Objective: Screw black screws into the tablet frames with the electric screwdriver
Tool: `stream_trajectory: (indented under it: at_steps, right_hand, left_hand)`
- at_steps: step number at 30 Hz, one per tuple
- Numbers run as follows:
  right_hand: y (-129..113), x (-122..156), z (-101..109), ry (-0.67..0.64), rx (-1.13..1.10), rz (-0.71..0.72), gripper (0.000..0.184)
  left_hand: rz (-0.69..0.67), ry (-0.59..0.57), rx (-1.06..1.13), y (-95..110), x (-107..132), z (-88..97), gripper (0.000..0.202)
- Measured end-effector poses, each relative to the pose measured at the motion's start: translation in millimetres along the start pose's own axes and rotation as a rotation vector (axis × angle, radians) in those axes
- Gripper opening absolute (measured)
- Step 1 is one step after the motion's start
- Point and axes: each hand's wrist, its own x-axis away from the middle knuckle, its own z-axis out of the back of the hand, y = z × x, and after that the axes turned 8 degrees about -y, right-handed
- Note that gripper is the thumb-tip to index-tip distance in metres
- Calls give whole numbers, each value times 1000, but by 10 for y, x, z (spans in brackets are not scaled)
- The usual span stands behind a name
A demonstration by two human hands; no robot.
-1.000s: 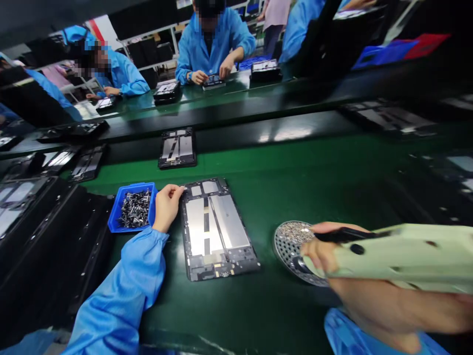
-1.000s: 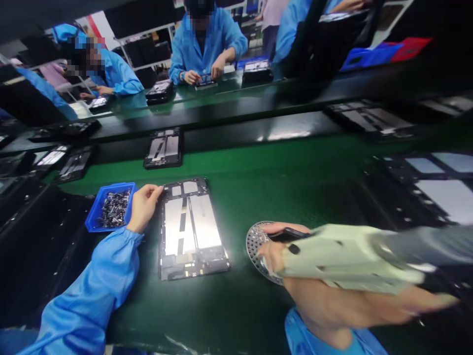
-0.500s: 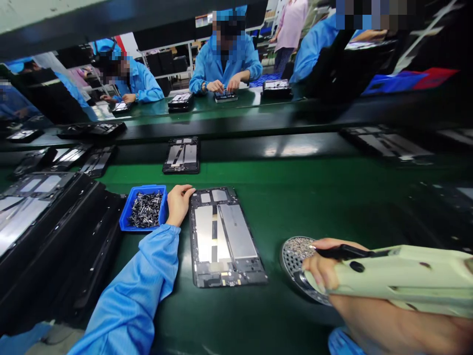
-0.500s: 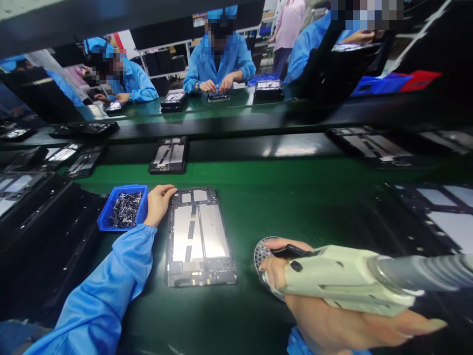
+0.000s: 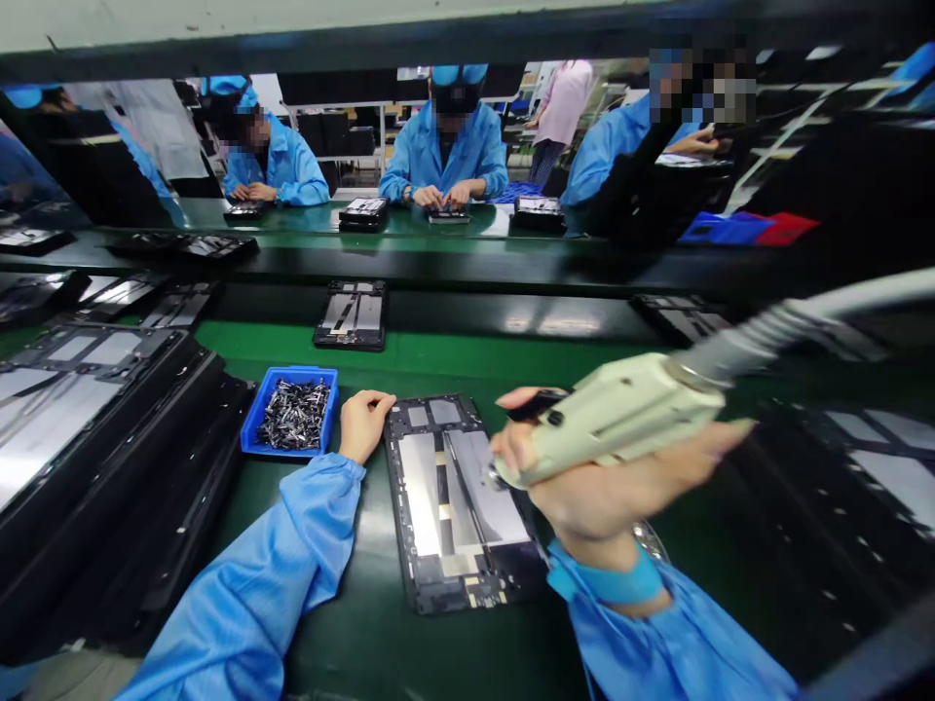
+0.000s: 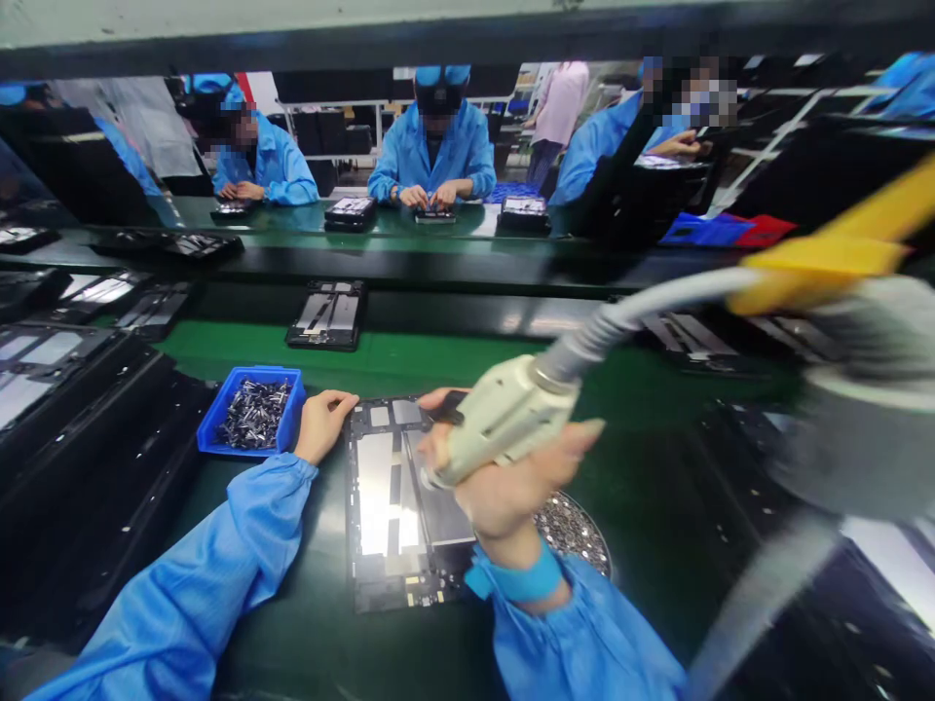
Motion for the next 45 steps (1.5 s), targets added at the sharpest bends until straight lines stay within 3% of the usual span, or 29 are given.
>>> stream_trajectory:
  at_steps: [4,7,13,21,34,41,45]
  right_hand:
    - [344,-374,-452,-47,37,25,88]
    - [700,-646,-626,-68,60,13,89]
    - [1213,-938,-726,-41,85,-19,87]
    - [1392,-950,-726,-41,64,0,84]
    - [1427,-932,-793,-53,48,-18,90]
    - [811,-800,-785,-55,-147,224,102]
    - [483,-681,-718,65,-273,301,99]
  left_hand:
    - [42,-25,38,-12,-18,-28,12]
    - [65,-51,64,-4,-8,-29,15]
    - [75,-79,77,0,4,-28,17]
    - [77,-65,31,-30,-10,-77,15]
    - [103,-48,-37,48,35,-36,19]
    - [119,-14,-136,202,54,33,16]
    - [96,-15,-284,224,540,93,22]
